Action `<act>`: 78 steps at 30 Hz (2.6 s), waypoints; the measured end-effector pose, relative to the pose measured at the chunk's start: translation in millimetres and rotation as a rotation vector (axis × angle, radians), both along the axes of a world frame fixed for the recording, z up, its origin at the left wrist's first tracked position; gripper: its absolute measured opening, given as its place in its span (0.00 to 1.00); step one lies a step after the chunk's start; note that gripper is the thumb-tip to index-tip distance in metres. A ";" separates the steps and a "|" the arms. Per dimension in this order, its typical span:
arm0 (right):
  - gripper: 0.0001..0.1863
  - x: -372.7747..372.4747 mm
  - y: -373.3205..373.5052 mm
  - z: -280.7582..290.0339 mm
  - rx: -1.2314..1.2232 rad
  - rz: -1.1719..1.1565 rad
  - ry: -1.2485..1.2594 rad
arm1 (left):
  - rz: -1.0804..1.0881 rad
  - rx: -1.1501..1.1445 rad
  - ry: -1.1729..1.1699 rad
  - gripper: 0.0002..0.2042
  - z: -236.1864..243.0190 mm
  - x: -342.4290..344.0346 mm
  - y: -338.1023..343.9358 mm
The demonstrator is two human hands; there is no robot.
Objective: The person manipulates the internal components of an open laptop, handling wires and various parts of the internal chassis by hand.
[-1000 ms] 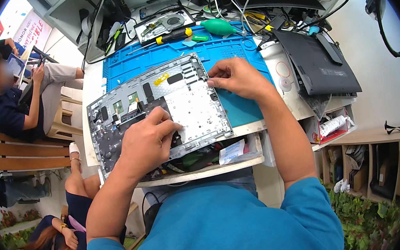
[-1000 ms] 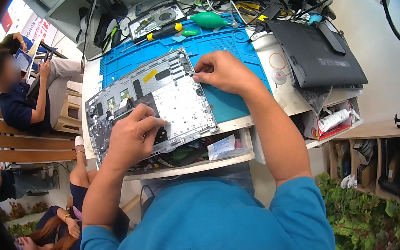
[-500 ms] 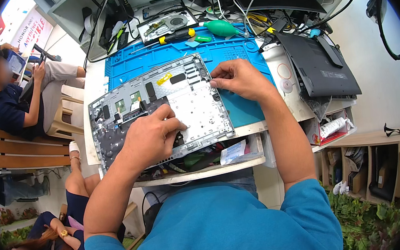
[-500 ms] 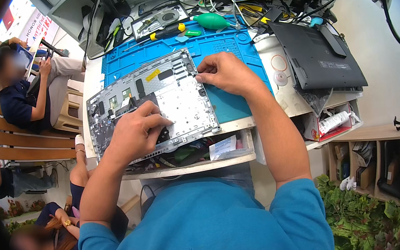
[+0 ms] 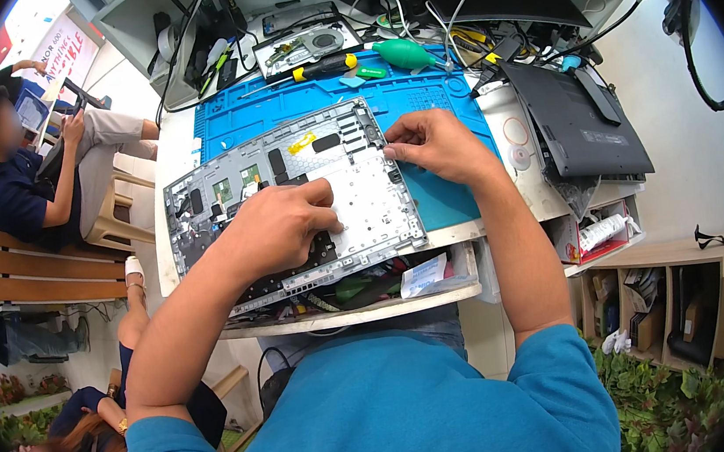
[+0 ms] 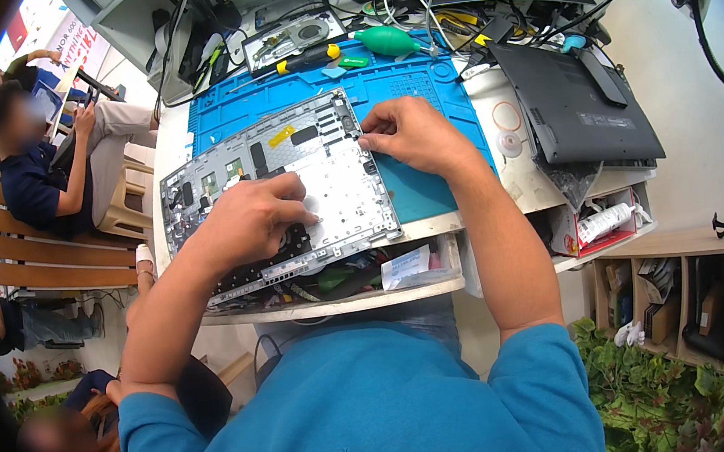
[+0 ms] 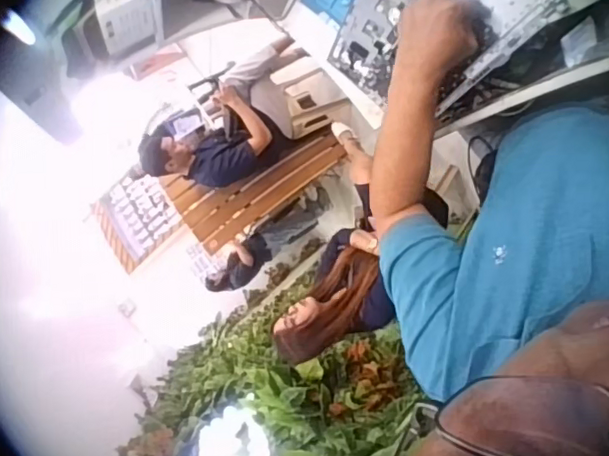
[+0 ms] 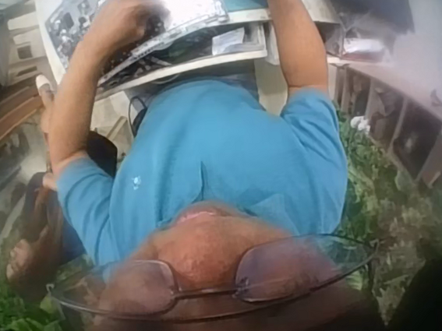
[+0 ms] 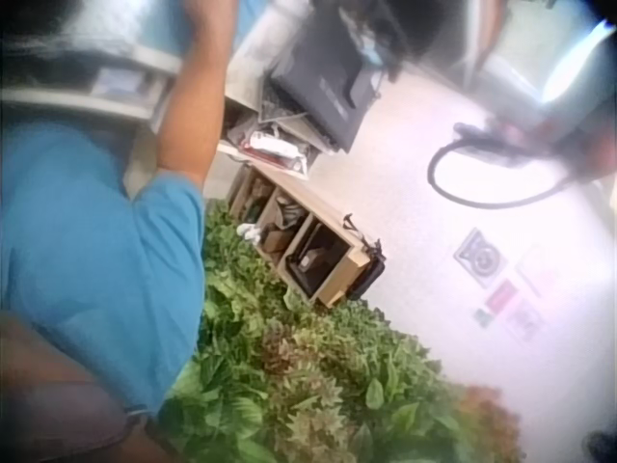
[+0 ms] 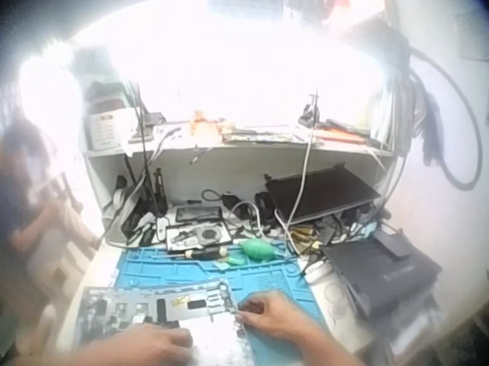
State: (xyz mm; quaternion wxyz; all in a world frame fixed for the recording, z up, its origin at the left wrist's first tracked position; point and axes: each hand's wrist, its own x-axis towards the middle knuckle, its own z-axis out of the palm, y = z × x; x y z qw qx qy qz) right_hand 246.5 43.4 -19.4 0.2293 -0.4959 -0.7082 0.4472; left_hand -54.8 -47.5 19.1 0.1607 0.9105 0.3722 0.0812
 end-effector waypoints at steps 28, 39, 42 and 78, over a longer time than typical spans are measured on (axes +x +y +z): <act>0.17 1.6 1.1 -1.5 -0.011 0.004 0.023 | -0.453 0.034 -0.055 0.23 -7.1 -4.1 56.6; 0.15 3.0 3.3 -6.7 0.000 0.018 0.033 | -0.505 -0.023 -0.051 0.21 -7.4 -0.4 67.2; 0.16 3.0 2.6 -5.1 -0.003 0.016 0.035 | -0.505 -0.041 -0.027 0.22 -4.9 1.3 68.5; 0.17 3.3 5.3 -11.1 0.041 0.026 0.039 | -0.205 0.107 -0.103 0.23 -15.5 13.4 23.9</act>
